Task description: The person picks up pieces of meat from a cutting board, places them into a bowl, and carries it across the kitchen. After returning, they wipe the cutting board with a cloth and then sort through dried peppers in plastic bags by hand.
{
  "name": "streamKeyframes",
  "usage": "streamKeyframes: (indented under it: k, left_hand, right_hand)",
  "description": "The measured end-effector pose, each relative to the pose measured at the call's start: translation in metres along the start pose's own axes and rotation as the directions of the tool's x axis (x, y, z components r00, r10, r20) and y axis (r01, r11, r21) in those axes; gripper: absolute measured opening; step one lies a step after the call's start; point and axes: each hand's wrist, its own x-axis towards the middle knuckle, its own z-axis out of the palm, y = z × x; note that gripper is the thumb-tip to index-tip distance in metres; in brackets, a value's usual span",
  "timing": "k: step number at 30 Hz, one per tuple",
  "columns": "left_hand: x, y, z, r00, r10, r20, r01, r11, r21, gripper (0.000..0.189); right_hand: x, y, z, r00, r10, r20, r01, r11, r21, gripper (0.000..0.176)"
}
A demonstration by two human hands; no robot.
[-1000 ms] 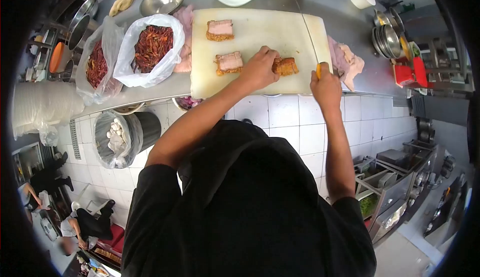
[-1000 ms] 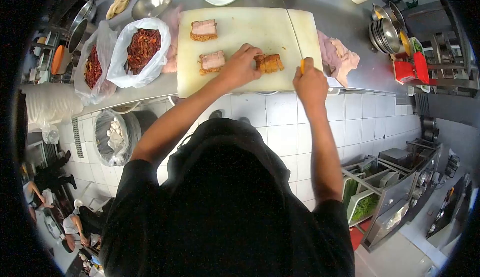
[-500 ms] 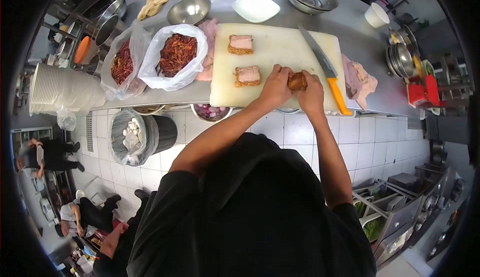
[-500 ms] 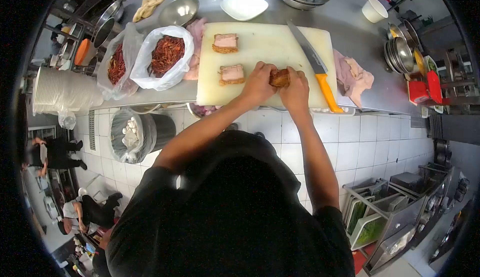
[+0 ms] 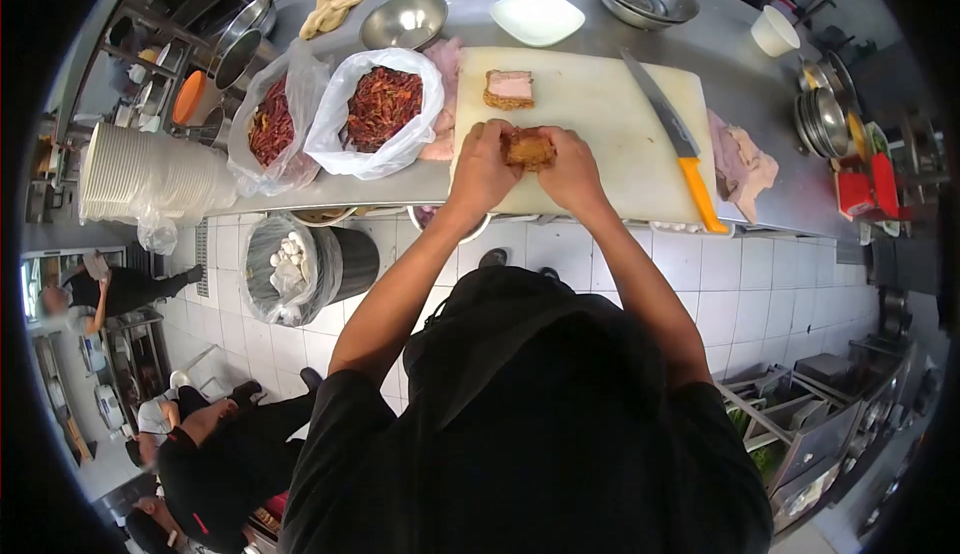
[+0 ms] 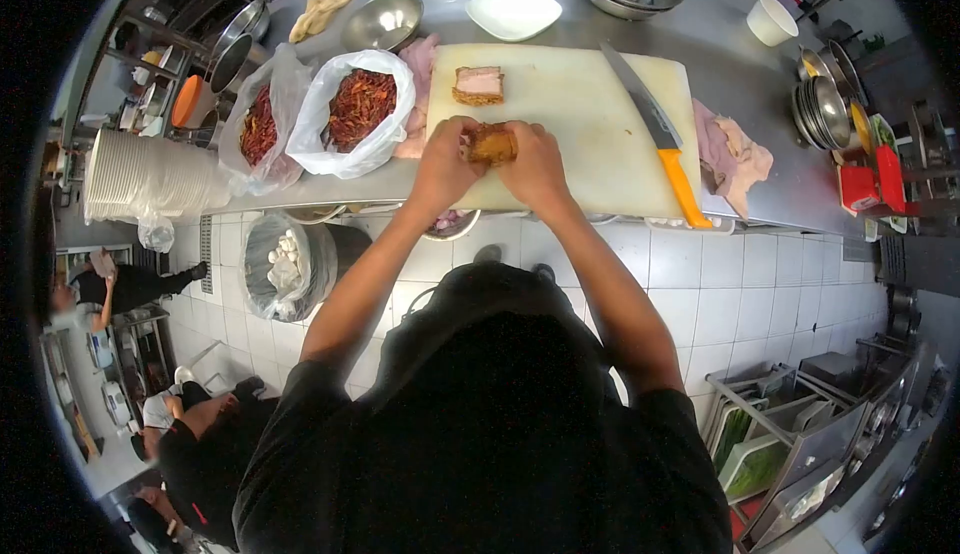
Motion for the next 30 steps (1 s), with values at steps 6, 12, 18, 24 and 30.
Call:
streamKeyframes:
  k: [6, 12, 18, 24, 30]
  left_hand:
    - [-0.015, -0.003, 0.012, 0.997, 0.035, -0.066, -0.04, 0.997, -0.07, 0.062]
    - [0.004, 0.004, 0.0, 0.985, 0.135, -0.106, -0.149, 0.98, -0.135, 0.062]
    - [0.07, 0.004, -0.031, 0.945, 0.271, -0.181, -0.29, 0.953, -0.084, 0.06]
    - [0.097, -0.029, -0.026, 0.958, 0.258, -0.126, -0.269, 0.961, -0.073, 0.063]
    - [0.082, -0.042, -0.02, 0.966, 0.249, -0.072, -0.252, 0.967, -0.036, 0.074]
  right_hand:
    - [-0.018, 0.001, 0.017, 0.998, -0.015, -0.068, 0.016, 1.0, 0.017, 0.062]
    - [-0.006, -0.013, 0.013, 0.975, -0.084, -0.207, 0.088, 0.996, 0.009, 0.058]
    - [0.053, -0.042, 0.005, 0.932, -0.146, -0.331, 0.169, 0.985, 0.041, 0.055]
    - [0.083, -0.041, 0.018, 0.96, -0.053, -0.274, 0.077, 0.994, 0.077, 0.056]
    - [0.079, -0.026, 0.034, 0.973, -0.048, -0.227, 0.049, 0.999, -0.005, 0.07]
